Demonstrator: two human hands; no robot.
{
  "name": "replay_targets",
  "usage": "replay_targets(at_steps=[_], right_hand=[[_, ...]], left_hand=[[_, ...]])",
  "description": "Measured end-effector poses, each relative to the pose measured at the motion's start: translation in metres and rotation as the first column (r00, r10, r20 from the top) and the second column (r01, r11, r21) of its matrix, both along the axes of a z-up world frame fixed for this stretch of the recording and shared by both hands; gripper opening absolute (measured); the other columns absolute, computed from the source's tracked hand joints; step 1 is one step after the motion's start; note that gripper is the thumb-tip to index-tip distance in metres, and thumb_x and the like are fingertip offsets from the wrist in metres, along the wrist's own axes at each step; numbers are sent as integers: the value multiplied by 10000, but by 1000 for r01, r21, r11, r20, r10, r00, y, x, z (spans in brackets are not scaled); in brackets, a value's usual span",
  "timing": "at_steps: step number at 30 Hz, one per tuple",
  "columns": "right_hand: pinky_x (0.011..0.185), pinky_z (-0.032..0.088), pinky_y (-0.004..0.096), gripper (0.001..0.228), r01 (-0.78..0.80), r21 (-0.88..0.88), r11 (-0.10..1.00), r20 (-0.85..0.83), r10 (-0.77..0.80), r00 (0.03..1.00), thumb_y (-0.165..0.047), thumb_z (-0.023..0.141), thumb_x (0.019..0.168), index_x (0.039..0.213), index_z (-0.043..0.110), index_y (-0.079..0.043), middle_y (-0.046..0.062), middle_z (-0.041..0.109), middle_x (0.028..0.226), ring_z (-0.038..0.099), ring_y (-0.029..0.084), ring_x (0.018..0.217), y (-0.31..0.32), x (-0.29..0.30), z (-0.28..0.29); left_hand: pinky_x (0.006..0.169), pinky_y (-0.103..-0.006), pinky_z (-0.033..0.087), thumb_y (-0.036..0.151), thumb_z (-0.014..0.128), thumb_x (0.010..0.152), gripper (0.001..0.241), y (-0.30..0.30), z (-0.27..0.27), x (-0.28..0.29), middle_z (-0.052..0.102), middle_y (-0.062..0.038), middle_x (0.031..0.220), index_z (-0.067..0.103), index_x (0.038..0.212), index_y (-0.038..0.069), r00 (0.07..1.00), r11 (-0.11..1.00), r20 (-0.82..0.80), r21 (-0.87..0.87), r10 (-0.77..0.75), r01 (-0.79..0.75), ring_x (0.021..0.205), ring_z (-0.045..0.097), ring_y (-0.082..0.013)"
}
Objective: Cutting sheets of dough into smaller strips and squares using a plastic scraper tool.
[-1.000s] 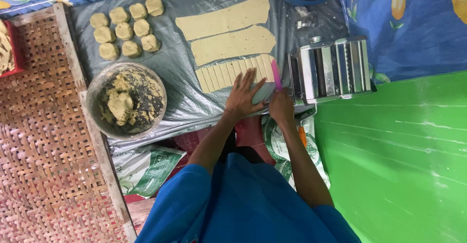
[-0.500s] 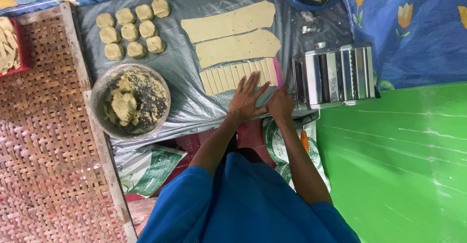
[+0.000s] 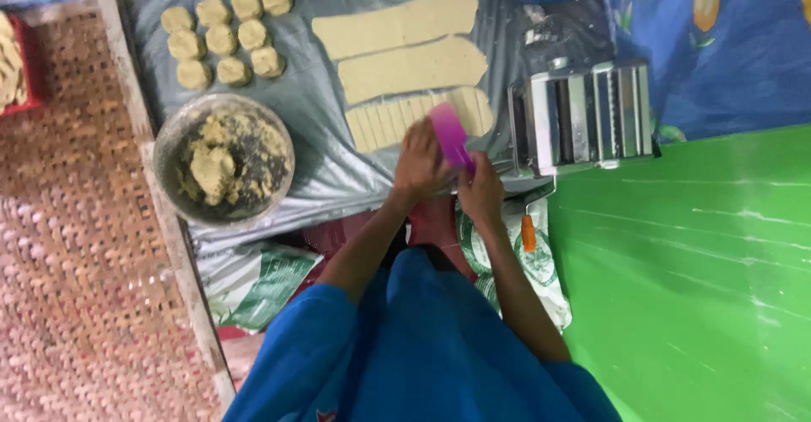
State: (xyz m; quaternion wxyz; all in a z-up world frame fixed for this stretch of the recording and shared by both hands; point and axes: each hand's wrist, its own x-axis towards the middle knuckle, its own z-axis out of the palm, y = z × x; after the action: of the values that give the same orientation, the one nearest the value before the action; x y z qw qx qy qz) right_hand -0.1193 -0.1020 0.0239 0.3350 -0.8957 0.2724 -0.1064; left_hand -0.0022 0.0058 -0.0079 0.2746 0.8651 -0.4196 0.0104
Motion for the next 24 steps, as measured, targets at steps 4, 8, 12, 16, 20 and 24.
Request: replay_targets(at_steps=[4,8,12,16,20,24], right_hand=[[640,589,496,240,-182,-126,975,142,199,970,-177,631,1009,1236,617,-101,129,670,968,717,395,839,-6,7,-5],[729,563,517,447,-458,-147,877,136,477,868,-121,709,816,1257,668,-186,79,619,985,671,395,914,-1,24,-24],[827,540,518,456,-597,-141,790,137,612,779,-66,719,756,1204,726,-151,108,608,1018,654,413,964,13,48,-28],[812,540,546,448,-620,-206,757,136,649,748,-85,720,742,1183,730,-159,116,598,1013,659,420,914,20,59,-17],[911,494,495,394,-299,-305,904,303,389,870,-33,732,734,1111,736,-149,103,652,1026,659,374,1008,-9,59,-17],[919,476,533,370,119,-291,949,351,-10,936,55,632,841,1190,674,-58,171,620,1095,624,417,1044,-69,67,-49]], left_hand=[[1242,-512,283,262,628,924,484,48,-14,-8,427,-244,1554,610,1325,-9,962,939,-10,-213,274,-270,1453,410,-386],[1180,-516,356,132,705,829,450,100,-13,-11,494,-202,1498,634,1256,8,872,828,-96,-277,481,-487,1379,481,-392],[1015,-553,456,186,760,755,516,144,-6,-8,578,-252,1304,622,1206,-24,807,783,-77,-206,585,-587,1218,574,-437],[1100,-533,429,170,735,756,653,166,-17,-6,539,-244,1407,574,1370,19,860,823,-143,-249,490,-510,1306,538,-434],[1149,-549,381,127,747,750,638,166,-19,-6,534,-275,1408,579,1350,-12,884,833,-157,-294,441,-468,1337,507,-464],[1170,-545,356,153,753,745,678,163,-18,-6,515,-243,1443,558,1381,16,878,830,-158,-288,451,-478,1371,483,-432]])
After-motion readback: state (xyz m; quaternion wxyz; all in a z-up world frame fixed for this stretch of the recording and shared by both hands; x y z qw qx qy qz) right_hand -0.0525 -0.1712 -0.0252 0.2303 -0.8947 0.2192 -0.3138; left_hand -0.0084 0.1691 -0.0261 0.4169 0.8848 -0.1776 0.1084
